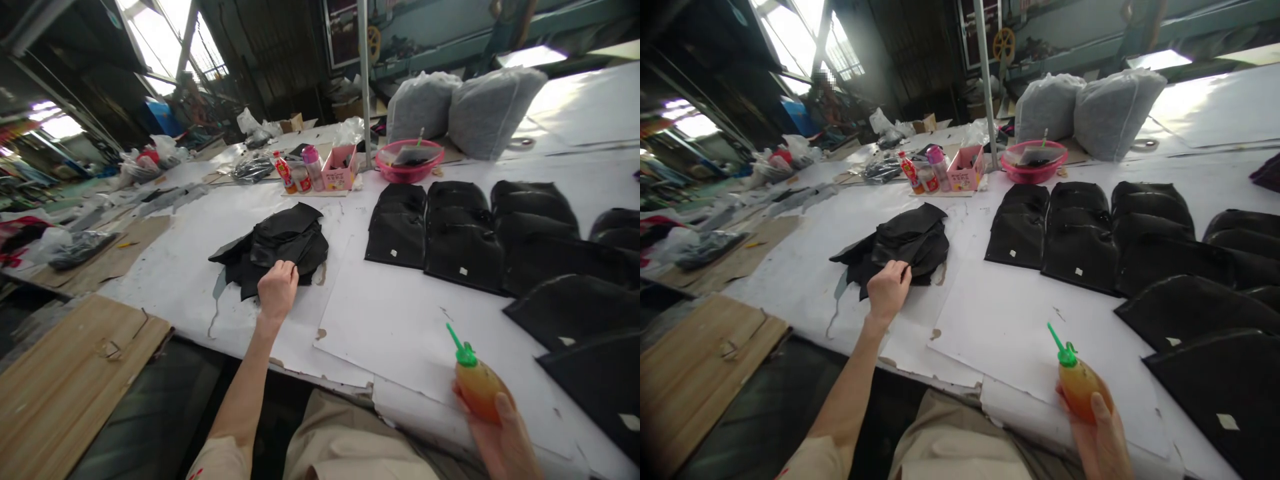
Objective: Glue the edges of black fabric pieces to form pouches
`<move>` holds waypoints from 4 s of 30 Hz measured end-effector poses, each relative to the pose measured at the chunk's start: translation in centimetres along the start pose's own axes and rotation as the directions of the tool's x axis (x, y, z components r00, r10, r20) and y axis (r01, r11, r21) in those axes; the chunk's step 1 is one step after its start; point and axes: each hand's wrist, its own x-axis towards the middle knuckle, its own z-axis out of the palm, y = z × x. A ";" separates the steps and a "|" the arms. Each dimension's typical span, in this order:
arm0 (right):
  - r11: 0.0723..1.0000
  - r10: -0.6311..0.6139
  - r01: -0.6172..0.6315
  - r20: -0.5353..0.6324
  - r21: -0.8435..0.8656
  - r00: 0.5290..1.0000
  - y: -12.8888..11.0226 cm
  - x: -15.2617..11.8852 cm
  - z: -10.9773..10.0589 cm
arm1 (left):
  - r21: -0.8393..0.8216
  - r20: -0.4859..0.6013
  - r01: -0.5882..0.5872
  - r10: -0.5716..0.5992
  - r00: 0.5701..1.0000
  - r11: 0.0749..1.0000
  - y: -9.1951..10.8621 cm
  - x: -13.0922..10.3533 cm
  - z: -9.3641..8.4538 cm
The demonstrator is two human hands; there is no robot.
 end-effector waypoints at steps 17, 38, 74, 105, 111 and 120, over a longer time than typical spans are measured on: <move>0.989 -0.119 0.107 0.116 0.099 0.986 -0.6 -1.7 1.2 | -0.803 0.331 -0.160 0.652 0.682 0.575 13.0 -12.4 0.2; 0.989 -0.145 0.144 0.176 0.019 0.974 -0.5 -1.7 1.4 | -0.750 0.187 -0.337 0.671 0.718 0.570 12.2 -15.2 0.9; 0.986 -0.143 0.124 0.180 0.113 0.973 -0.9 -1.7 1.5 | -0.464 -0.019 -0.608 0.679 0.734 0.644 14.2 -7.8 7.0; 0.941 -0.186 0.121 0.185 0.315 0.965 0.1 -1.4 1.0 | -0.415 -0.278 -0.609 0.543 0.793 0.676 11.5 -3.0 2.9; 0.863 -0.086 0.031 0.086 0.504 0.993 -0.4 -1.1 0.7 | -0.740 -0.144 -0.347 0.369 0.918 0.576 11.4 -1.2 -2.9; 0.867 -0.113 0.108 -0.021 0.487 0.993 -0.3 -1.6 -1.1 | -0.725 0.336 -0.339 0.737 0.587 0.600 18.9 0.0 7.3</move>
